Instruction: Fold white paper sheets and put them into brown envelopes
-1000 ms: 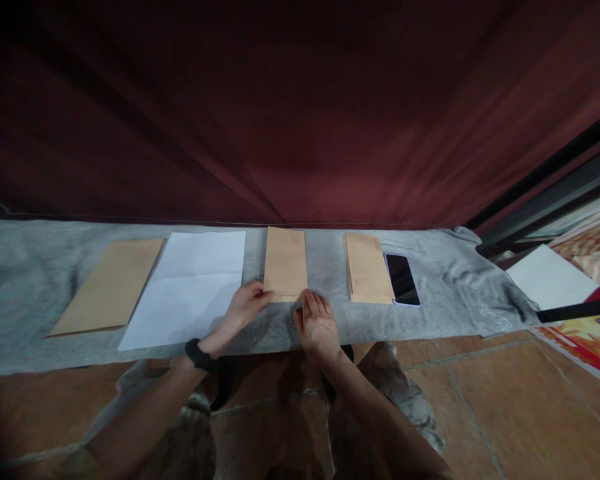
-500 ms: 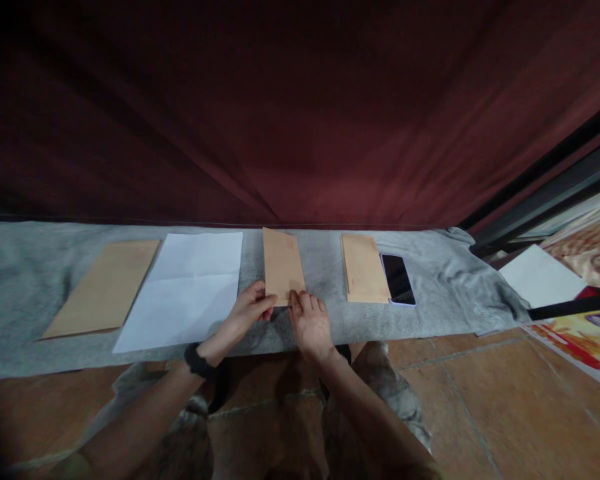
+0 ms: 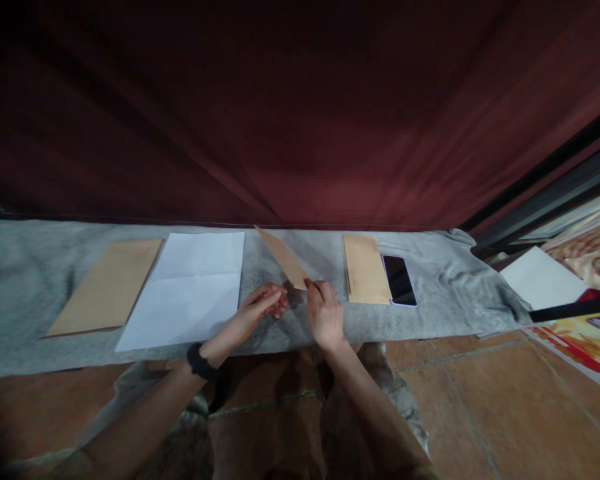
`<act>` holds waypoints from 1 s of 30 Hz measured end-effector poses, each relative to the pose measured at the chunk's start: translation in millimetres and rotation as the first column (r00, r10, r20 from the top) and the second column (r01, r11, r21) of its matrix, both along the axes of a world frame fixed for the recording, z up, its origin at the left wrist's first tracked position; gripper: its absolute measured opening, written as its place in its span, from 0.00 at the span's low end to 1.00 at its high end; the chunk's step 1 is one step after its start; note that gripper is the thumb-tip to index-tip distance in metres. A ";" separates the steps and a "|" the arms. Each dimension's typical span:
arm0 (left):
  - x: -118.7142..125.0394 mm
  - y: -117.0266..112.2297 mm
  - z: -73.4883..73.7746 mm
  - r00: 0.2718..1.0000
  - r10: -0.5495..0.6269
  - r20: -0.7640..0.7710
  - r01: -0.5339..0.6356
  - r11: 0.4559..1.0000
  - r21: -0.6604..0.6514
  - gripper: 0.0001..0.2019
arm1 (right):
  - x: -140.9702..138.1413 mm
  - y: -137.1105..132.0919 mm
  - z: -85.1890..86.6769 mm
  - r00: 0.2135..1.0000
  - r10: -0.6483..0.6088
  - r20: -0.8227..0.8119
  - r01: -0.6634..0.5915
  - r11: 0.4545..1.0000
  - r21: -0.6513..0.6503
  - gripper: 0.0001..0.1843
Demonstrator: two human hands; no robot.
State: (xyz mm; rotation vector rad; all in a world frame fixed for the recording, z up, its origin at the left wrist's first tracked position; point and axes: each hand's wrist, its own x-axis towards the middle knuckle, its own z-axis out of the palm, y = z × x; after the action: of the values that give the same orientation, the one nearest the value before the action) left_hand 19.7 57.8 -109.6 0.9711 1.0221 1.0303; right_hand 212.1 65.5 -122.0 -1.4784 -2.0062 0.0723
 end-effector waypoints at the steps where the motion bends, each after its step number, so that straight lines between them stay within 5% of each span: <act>1: 0.2 -0.2 -0.2 1.000 -0.005 -0.019 0.005 1.000 0.000 0.22 | 2.7 2.8 2.1 0.995 -0.013 -0.099 0.015 1.000 0.016 0.21; 4: 1.2 0.0 -2.6 0.999 -0.014 -0.039 0.013 1.000 -0.014 0.21 | 6.1 11.1 5.0 0.897 -0.088 -0.433 0.073 0.996 -0.051 0.18; 8: 4.1 2.7 -11.0 1.000 -0.025 -0.018 0.023 0.998 -0.065 0.25 | -3.3 16.1 -1.1 0.555 -0.198 -0.808 -0.071 0.956 -0.283 0.19; 10: 5.7 3.7 -15.3 0.999 -0.042 0.003 0.042 0.996 -0.077 0.27 | -11.2 14.8 -5.5 0.397 -0.255 -0.881 -0.187 0.918 -0.350 0.21; 13: 7.5 2.7 -17.9 0.996 -0.073 0.044 0.077 0.994 -0.080 0.28 | -21.3 10.3 -9.9 0.266 -0.335 -0.904 -0.293 0.865 -0.407 0.23; 19: 7.1 -1.3 -19.5 0.995 -0.040 0.093 0.047 0.996 -0.074 0.24 | -28.9 1.8 -13.4 0.157 -0.416 -0.896 -0.423 0.792 -0.441 0.24; 23: 5.2 1.9 -23.9 0.998 -0.024 0.058 0.026 0.999 -0.038 0.19 | -28.6 -1.0 -16.5 0.179 -0.455 -0.872 -0.479 0.734 -0.481 0.22; 30: -10.2 13.7 -25.8 0.985 -0.044 -0.165 0.037 0.998 -0.047 0.14 | -16.5 4.3 -21.7 0.199 -0.572 -0.796 -0.387 0.700 -0.600 0.21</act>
State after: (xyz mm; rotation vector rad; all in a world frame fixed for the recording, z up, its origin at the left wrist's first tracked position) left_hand 9.5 71.5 -135.4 1.0508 1.1523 0.9015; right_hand 195.7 69.9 -143.7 -1.3051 -0.6448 1.5618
